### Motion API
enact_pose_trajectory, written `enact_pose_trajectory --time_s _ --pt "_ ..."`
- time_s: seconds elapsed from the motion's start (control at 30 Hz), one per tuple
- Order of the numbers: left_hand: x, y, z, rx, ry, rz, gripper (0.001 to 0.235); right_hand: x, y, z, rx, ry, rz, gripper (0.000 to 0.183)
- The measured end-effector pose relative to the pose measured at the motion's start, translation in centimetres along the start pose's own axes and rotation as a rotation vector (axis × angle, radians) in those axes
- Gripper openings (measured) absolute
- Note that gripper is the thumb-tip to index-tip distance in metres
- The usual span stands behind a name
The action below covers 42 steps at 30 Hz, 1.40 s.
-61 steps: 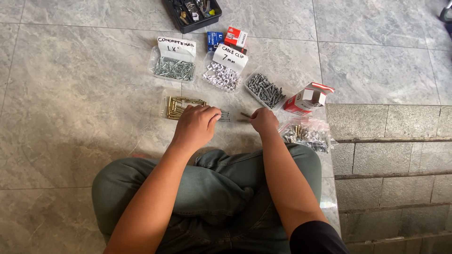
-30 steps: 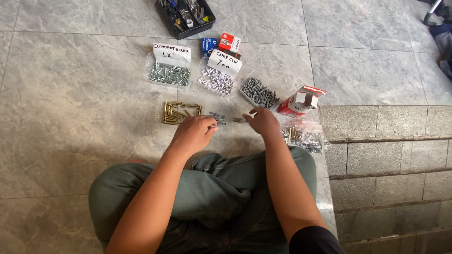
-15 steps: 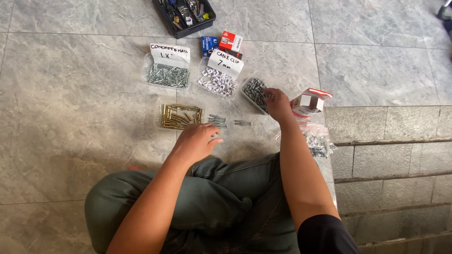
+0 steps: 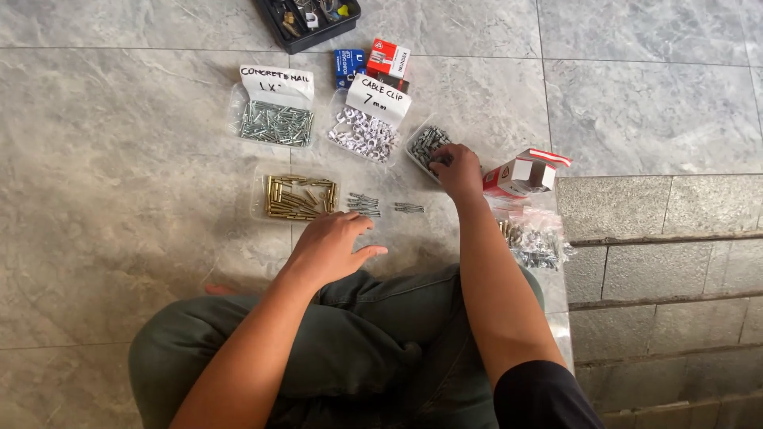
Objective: The person sits on a tiled floor and repeatedly picks up nails and cable clips from labeled plastic bags. They insert the nails into the clips and place the assembled units on the floor in front of them.
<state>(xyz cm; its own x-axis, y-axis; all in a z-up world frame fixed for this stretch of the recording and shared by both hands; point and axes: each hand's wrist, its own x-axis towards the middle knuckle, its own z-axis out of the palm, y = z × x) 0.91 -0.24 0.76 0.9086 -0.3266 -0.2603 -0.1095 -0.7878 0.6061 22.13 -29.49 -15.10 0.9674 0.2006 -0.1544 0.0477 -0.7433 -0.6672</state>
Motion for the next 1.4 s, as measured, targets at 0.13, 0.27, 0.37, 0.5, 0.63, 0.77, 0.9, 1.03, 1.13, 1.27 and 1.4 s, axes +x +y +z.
enact_pose_trajectory --time_s 0.13,0.27,0.37,0.5,0.63,0.77,0.9,1.03,1.13,1.27,1.4 --pt "0.1 -0.5 0.4 -0.019 0.032 0.009 0.046 -0.4 -1.6 -1.1 0.037 0.074 0.021 0.018" --pt "0.3 -0.8 1.1 -0.002 0.161 0.036 0.059 -1.8 -6.0 -2.3 0.133 0.107 -0.089 0.024" --pt "0.8 -1.3 1.6 -0.066 0.284 0.057 0.068 -4.5 -10.1 -2.3 0.376 -0.002 -0.316 0.026" --pt "1.1 -2.5 2.4 -0.138 0.345 0.078 0.067 -8.7 -15.4 -1.2 0.621 -0.253 -0.559 0.02" --pt "1.6 -3.8 3.4 -0.075 0.333 0.054 0.038 -9.7 -16.2 -0.4 0.645 -0.316 -0.515 0.019" --pt "1.4 -2.6 2.4 0.009 0.318 0.049 0.04 -7.5 -14.4 -2.6 0.591 -0.365 -0.499 0.022" --pt "1.4 -2.4 2.5 -0.035 0.261 0.018 0.046 -2.6 -6.2 -3.8 0.162 -0.079 -0.124 0.019" --pt "1.5 -2.7 3.2 0.01 0.23 0.0 0.047 -1.1 1.9 -3.4 -0.107 -0.092 0.196 0.021" --pt "1.3 -2.0 2.8 0.023 0.238 0.039 0.038 0.2 4.0 -1.7 -0.166 -0.073 0.224 0.019" --pt "0.9 -1.7 2.4 0.001 0.231 0.059 0.036 0.0 2.5 -0.8 -0.218 -0.064 0.271 0.015" --pt "0.9 -1.3 2.4 -0.004 0.227 0.074 0.033 -0.6 0.2 -1.3 -0.304 -0.069 0.281 0.01"
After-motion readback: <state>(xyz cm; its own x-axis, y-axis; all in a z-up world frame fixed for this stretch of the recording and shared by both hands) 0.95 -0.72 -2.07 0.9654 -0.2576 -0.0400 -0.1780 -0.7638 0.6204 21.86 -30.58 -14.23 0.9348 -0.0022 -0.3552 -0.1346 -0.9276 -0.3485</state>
